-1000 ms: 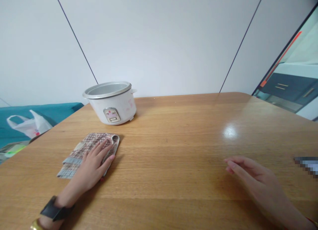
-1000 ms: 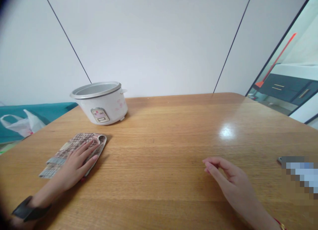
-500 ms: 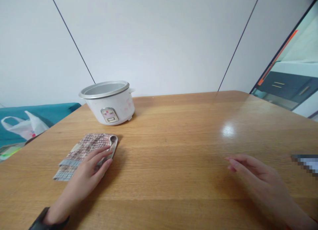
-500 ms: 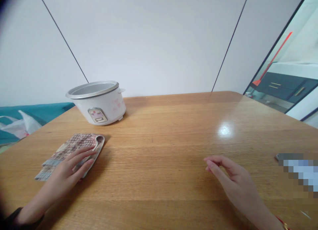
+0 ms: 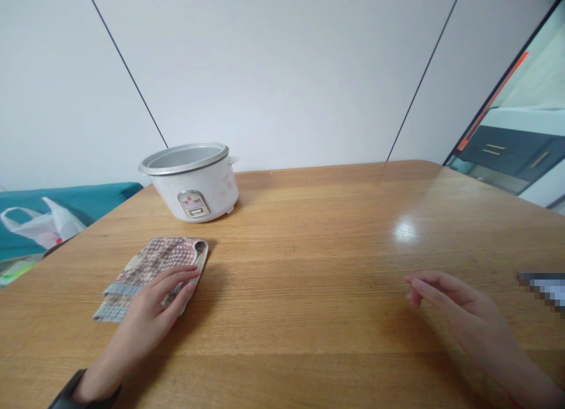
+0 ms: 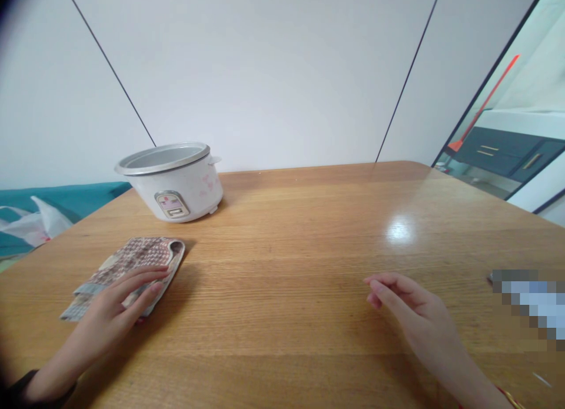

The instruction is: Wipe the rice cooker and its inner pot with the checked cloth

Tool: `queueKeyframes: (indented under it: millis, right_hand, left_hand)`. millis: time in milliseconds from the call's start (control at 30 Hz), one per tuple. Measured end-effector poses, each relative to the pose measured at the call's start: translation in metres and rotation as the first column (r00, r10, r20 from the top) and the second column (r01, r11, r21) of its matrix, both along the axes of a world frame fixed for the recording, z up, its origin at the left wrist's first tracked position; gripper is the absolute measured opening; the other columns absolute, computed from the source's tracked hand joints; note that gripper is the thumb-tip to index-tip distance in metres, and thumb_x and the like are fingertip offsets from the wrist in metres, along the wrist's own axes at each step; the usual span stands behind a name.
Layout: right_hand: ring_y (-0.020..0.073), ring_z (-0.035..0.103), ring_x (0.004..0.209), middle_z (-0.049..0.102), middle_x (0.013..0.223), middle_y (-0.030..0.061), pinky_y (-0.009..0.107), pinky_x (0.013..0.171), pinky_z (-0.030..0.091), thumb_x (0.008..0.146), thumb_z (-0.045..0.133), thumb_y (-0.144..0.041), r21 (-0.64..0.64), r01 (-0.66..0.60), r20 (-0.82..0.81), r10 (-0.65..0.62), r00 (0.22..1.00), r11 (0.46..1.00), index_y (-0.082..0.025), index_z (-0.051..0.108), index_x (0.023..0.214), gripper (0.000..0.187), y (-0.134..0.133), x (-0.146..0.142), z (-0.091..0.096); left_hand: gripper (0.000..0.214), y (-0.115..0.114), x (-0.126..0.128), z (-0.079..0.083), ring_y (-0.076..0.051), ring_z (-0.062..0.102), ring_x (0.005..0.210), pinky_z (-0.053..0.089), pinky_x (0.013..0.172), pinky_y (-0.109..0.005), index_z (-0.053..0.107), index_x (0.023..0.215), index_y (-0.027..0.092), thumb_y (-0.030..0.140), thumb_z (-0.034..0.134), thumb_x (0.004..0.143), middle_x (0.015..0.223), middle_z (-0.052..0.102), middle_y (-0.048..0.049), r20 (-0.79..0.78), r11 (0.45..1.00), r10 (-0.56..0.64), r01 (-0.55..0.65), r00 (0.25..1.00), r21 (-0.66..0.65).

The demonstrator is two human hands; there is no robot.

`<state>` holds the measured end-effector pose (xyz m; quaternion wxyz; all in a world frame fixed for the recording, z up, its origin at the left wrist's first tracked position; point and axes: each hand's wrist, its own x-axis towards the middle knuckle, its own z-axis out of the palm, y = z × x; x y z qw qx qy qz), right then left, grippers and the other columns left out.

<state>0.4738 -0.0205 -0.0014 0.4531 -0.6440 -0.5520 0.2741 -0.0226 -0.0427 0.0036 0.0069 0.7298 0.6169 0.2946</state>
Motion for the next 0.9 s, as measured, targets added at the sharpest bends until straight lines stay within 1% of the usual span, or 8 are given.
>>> queueKeyframes:
  millis: [100,333,567,700,900]
  right_hand:
    - [0.0222,0.066,0.063,0.068,0.062,0.0041,0.031,0.063,0.056,0.069,0.065,-0.059,0.009,-0.008,0.010,0.008,1.000,1.000,-0.025,0.069,0.064,0.035,0.0000,0.0006,-0.0019]
    - [0.0220,0.067,0.063,0.069,0.063,0.0039,0.030,0.063,0.055,0.070,0.067,-0.059,0.000,0.006,-0.001,-0.006,1.000,1.000,-0.025,0.069,0.067,0.034,-0.0005,0.0004,-0.0024]
    - [0.0228,0.066,0.064,0.069,0.062,0.0040,0.032,0.063,0.055,0.063,0.067,-0.059,-0.038,0.056,-0.030,-0.057,0.998,0.998,-0.024,0.071,0.066,0.035,-0.0001,-0.0033,0.0009]
    - [0.0229,0.066,0.064,0.068,0.062,0.0044,0.032,0.065,0.054,0.061,0.067,-0.060,-0.050,0.050,-0.055,-0.052,0.997,0.998,-0.025,0.070,0.063,0.036,0.0005,-0.0044,0.0029]
    - [0.0228,0.065,0.065,0.068,0.062,0.0045,0.033,0.064,0.054,0.061,0.067,-0.060,-0.049,0.034,-0.038,-0.036,0.999,0.998,-0.025,0.069,0.061,0.035,0.0009,-0.0042,0.0045]
  left_hand:
    - [0.043,0.0000,-0.0023,-0.0014,-0.024,0.072,0.106,0.058,0.094,-0.032,0.077,0.104,0.026,0.062,0.054,0.094,0.113,0.077,-0.0041,-0.003,1.000,-0.001,0.001,1.000,-0.002]
    - [0.043,-0.0014,-0.0038,-0.0013,-0.023,0.073,0.103,0.058,0.090,-0.029,0.077,0.103,0.027,0.062,0.053,0.095,0.110,0.078,-0.0023,0.002,1.000,0.007,-0.007,1.000,0.011]
    - [0.040,-0.0024,-0.0022,0.0017,-0.021,0.075,0.096,0.059,0.085,-0.026,0.078,0.101,0.028,0.059,0.054,0.095,0.106,0.078,-0.0015,0.009,1.000,0.003,-0.003,1.000,0.012]
    - [0.038,-0.0029,-0.0012,0.0027,-0.020,0.075,0.094,0.059,0.082,-0.024,0.078,0.101,0.028,0.058,0.055,0.095,0.103,0.079,-0.0015,0.017,1.000,-0.005,0.004,1.000,0.009]
    - [0.035,-0.0036,-0.0003,0.0021,-0.021,0.075,0.091,0.059,0.077,-0.025,0.077,0.100,0.027,0.054,0.056,0.095,0.102,0.079,-0.0019,0.015,1.000,-0.016,0.016,1.000,0.017]
